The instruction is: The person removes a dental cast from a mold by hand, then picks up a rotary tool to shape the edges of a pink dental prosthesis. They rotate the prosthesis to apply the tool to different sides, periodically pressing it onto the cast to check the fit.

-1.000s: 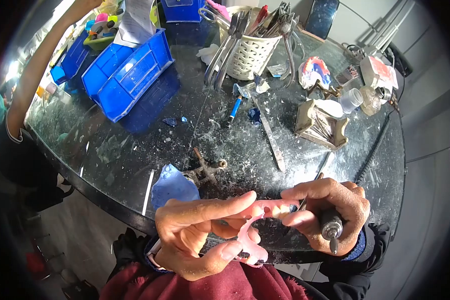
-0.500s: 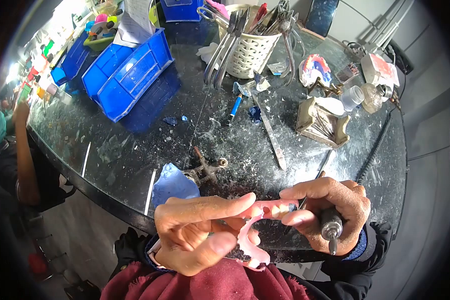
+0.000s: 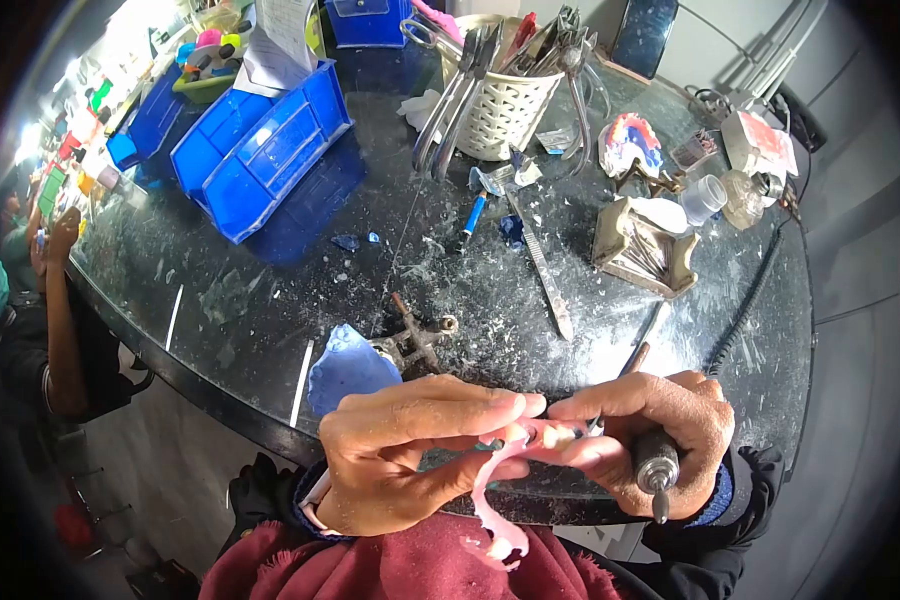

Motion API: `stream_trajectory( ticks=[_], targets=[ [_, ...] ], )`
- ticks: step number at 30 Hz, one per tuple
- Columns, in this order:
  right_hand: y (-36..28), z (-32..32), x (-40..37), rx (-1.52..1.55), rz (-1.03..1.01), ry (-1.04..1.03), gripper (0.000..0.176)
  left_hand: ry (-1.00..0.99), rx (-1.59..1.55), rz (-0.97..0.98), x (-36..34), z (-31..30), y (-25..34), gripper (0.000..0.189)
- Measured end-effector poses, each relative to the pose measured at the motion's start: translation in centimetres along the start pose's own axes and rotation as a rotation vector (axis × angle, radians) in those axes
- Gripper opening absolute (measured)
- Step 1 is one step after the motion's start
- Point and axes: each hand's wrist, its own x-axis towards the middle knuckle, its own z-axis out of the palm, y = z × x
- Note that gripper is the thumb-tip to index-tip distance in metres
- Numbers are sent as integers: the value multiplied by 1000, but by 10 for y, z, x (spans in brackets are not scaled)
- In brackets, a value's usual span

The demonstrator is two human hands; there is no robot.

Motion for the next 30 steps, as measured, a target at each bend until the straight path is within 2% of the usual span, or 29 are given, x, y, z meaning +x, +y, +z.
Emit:
stream_trajectory(
  ticks=[3, 6, 9, 14, 18, 23, 27, 30],
  targets=[
    [-2, 2, 1, 136, -11, 13, 23, -80, 9, 32, 0, -5, -4, 52],
    [2, 4, 0, 80, -45, 27, 26, -71, -14, 48, -2, -5, -7, 47],
    [-2, 0, 2, 20, -39, -12, 32, -11, -129, 11, -2, 1, -3, 30],
    [-1, 3, 1, -59, -135, 33, 40, 12, -266, 99, -4, 1, -12, 34],
    [-3, 0, -2, -2, -98, -7, 39, 12, -358, -79, -5, 2, -2, 34],
    [-3, 0, -5, 208, -31, -88, 35, -91, -105, -65, -2, 0, 0, 32],
    [-4, 3, -6, 167, -26, -80, 34, -167, -238, -77, -3, -4, -5, 31],
    [-7, 3, -5, 108, 12, -69, 34, -99, -335, -118, -4, 1, 0, 37]
  ],
)
